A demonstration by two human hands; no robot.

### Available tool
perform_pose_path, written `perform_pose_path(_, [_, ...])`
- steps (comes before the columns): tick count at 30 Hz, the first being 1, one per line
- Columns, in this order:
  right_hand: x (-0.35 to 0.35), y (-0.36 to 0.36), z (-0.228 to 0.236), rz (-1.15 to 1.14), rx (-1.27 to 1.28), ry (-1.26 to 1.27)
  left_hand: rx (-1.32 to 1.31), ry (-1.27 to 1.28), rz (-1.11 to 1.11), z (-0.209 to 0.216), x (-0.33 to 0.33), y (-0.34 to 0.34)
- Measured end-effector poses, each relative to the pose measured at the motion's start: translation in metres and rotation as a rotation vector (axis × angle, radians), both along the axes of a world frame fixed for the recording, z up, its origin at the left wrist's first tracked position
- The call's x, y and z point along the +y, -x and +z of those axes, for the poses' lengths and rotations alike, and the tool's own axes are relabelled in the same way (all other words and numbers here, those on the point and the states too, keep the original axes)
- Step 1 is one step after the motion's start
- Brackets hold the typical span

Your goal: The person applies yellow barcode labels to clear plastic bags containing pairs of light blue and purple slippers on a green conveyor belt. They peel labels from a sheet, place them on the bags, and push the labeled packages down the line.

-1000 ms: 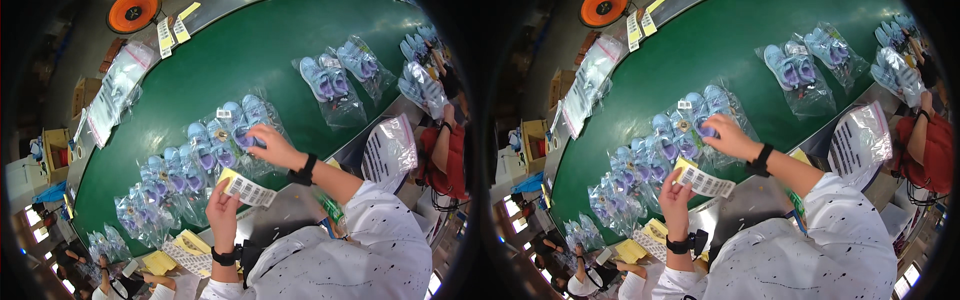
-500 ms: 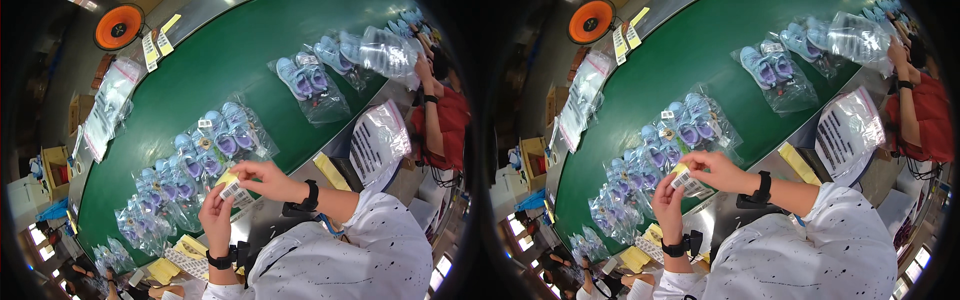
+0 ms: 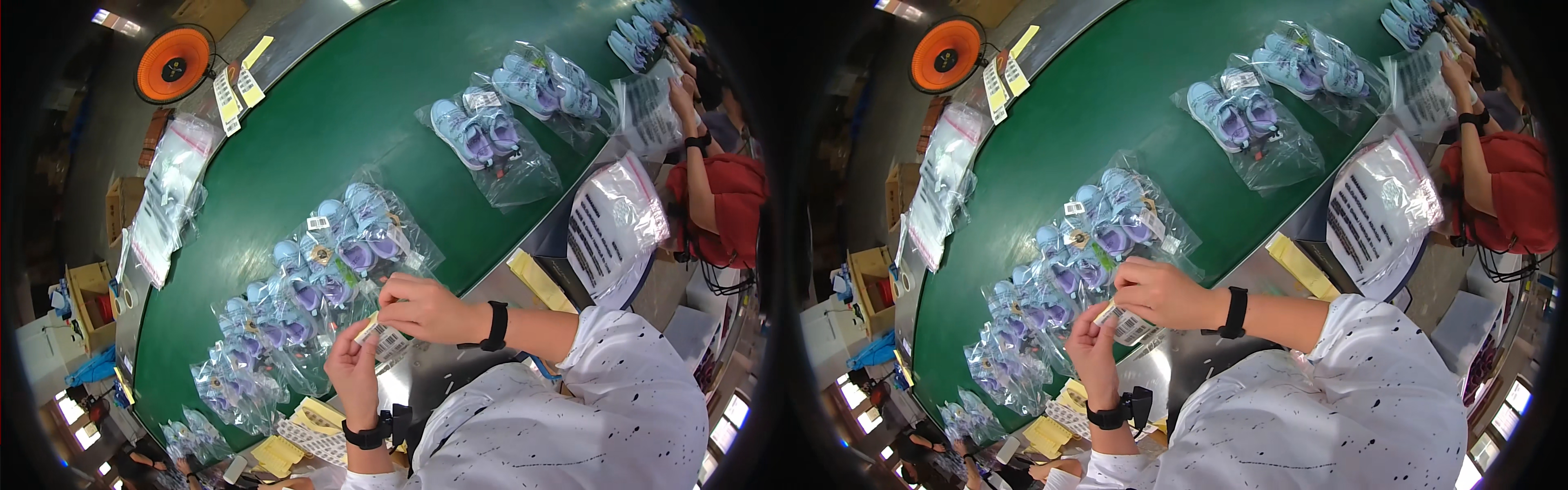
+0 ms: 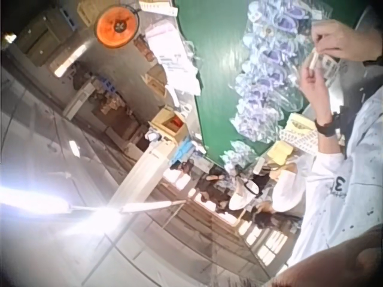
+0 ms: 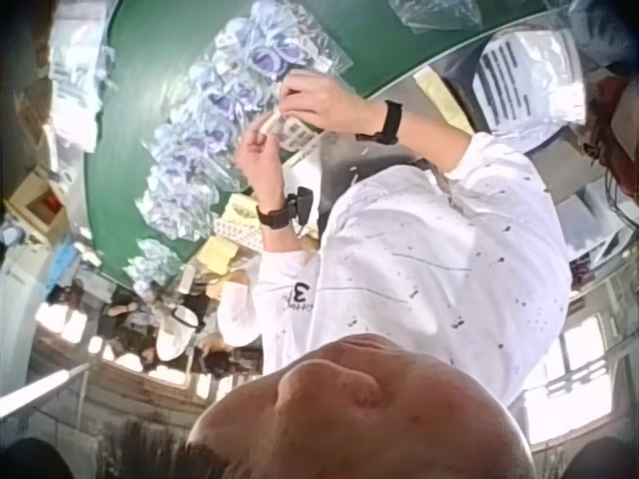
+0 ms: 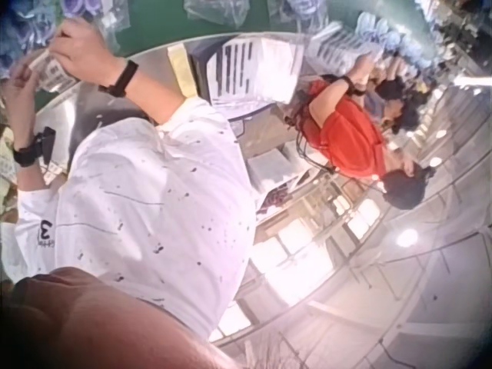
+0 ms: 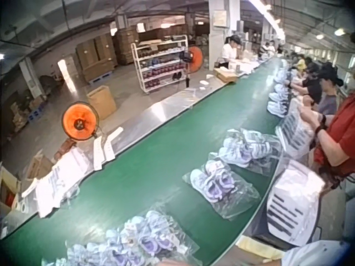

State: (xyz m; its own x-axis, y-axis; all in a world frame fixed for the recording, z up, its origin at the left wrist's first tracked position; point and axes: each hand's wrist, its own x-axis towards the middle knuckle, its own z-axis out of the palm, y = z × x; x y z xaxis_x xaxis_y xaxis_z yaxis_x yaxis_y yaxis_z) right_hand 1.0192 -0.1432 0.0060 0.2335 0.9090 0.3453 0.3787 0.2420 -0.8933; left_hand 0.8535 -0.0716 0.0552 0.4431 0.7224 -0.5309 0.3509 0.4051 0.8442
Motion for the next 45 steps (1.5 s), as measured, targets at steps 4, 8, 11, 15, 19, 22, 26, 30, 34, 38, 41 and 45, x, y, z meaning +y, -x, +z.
perform_pose_path(4, [0.000,-0.003,-0.010,-0.023,0.002,-0.031,-0.035,0.112,-0.041,-0.005,-0.004,-0.010])
perform_pose_path(8, [0.008,-0.016,-0.022,-0.233,0.243,-0.014,-0.002,0.059,0.007,-0.021,-0.004,-0.009])
perform_pose_path(11, [0.042,-0.053,-0.075,-0.462,0.819,0.151,0.157,-0.003,-0.040,-0.029,-0.001,-0.003])
perform_pose_path(15, [0.093,-0.110,-0.186,-0.676,0.578,0.479,0.153,0.029,-0.025,-0.028,0.000,-0.006])
perform_pose_path(19, [0.126,-0.124,-0.223,-0.680,0.533,0.524,0.153,0.023,-0.024,-0.035,-0.009,-0.005])
perform_pose_path(22, [0.134,-0.123,-0.224,-0.632,0.514,0.547,0.129,0.072,0.004,-0.039,-0.015,-0.007])
perform_pose_path(26, [0.116,-0.138,-0.215,-0.598,0.464,0.536,0.145,0.091,-0.056,-0.046,-0.016,-0.015])
perform_pose_path(30, [0.100,-0.168,-0.214,-0.633,0.443,0.457,0.105,0.098,-0.040,-0.048,-0.019,-0.022])
perform_pose_path(34, [0.107,-0.192,-0.209,-0.443,0.898,0.502,0.087,0.128,-0.045,-0.048,-0.020,-0.024])
perform_pose_path(38, [0.124,-0.186,-0.210,-0.252,0.921,0.662,0.103,0.116,-0.044,-0.046,-0.023,-0.029])
perform_pose_path(41, [0.133,-0.175,-0.216,-0.316,0.890,0.645,0.110,0.102,-0.045,-0.044,-0.026,-0.034])
perform_pose_path(45, [0.135,-0.165,-0.230,-0.444,0.429,0.703,0.128,0.106,-0.046,-0.041,-0.027,-0.038])
